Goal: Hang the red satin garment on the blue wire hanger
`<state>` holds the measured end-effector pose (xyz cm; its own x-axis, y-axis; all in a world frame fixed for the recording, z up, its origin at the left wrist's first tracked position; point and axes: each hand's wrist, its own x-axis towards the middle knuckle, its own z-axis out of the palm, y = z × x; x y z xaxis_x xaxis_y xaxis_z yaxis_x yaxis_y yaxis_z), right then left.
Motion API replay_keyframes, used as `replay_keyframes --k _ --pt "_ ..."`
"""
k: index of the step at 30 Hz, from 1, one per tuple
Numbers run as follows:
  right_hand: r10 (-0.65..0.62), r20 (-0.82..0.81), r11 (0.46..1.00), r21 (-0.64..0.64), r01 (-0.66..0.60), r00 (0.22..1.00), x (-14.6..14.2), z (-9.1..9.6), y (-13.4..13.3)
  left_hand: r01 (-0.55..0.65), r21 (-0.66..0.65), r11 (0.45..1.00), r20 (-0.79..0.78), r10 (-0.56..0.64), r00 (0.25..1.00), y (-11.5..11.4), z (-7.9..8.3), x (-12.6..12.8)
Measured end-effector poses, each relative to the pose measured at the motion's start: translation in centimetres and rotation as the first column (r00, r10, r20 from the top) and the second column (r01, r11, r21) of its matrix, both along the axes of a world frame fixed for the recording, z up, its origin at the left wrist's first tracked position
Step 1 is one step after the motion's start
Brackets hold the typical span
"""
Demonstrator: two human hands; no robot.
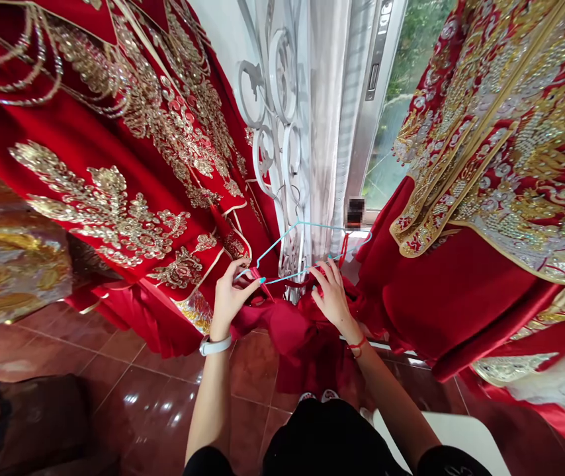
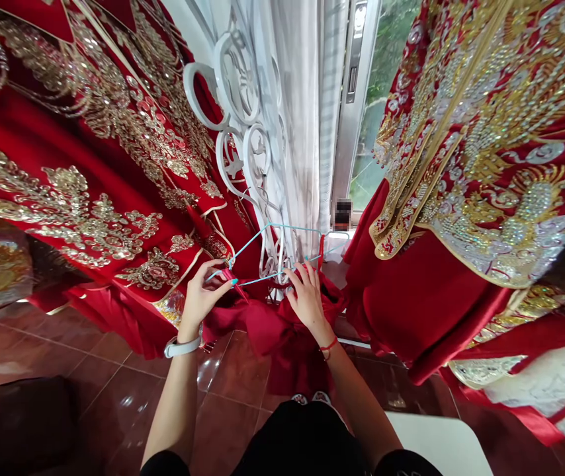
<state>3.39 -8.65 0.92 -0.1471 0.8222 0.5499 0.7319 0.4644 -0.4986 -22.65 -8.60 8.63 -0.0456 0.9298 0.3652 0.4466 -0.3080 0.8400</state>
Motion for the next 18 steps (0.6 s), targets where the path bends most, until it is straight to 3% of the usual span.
replay_keyframes --k 3,5,7,8,9,12,14,18 --pt "0.011 -0.161 0.998 0.061 -0.001 0.987 0.8 -0.8 0.4 0.028 0.003 1.000 -0.066 -0.028 0.997 0.5 0.0 -0.5" --pt "-0.143 -0.371 0.977 0.094 0.191 0.917 2.5 -2.3 1.0 0.047 0.005 0.999 -0.080 -0.046 0.996 0.8 0.0 -0.7" --pt "-0.385 -0.525 0.895 -0.012 0.445 0.759 5.1 -4.3 1.7 0.058 0.014 0.998 -0.066 -0.057 0.996 1.1 0.0 -0.9" --pt "-0.490 -0.506 0.856 -0.125 0.502 0.710 6.5 -5.4 1.9 0.066 0.014 0.998 -0.057 -0.065 0.996 1.3 0.0 -1.0" --pt "-0.556 -0.419 0.830 -0.248 0.499 0.718 7.9 -6.5 2.2 0.074 0.013 0.997 -0.050 -0.074 0.996 1.4 0.0 -1.0" --pt "-0.522 -0.115 0.740 -0.553 0.382 0.845 11.1 -8.9 2.3 0.085 0.016 0.996 -0.033 -0.084 0.996 1.6 -0.2 -0.9" --pt "-0.501 -0.048 0.689 -0.626 0.365 0.864 12.2 -9.7 2.2 0.085 0.023 0.996 -0.024 -0.084 0.996 1.7 -0.4 -0.8" --pt "-0.546 -0.070 0.663 -0.645 0.379 0.835 13.2 -9.1 2.3 0.097 0.023 0.995 -0.020 -0.096 0.995 1.7 -0.6 -0.8"
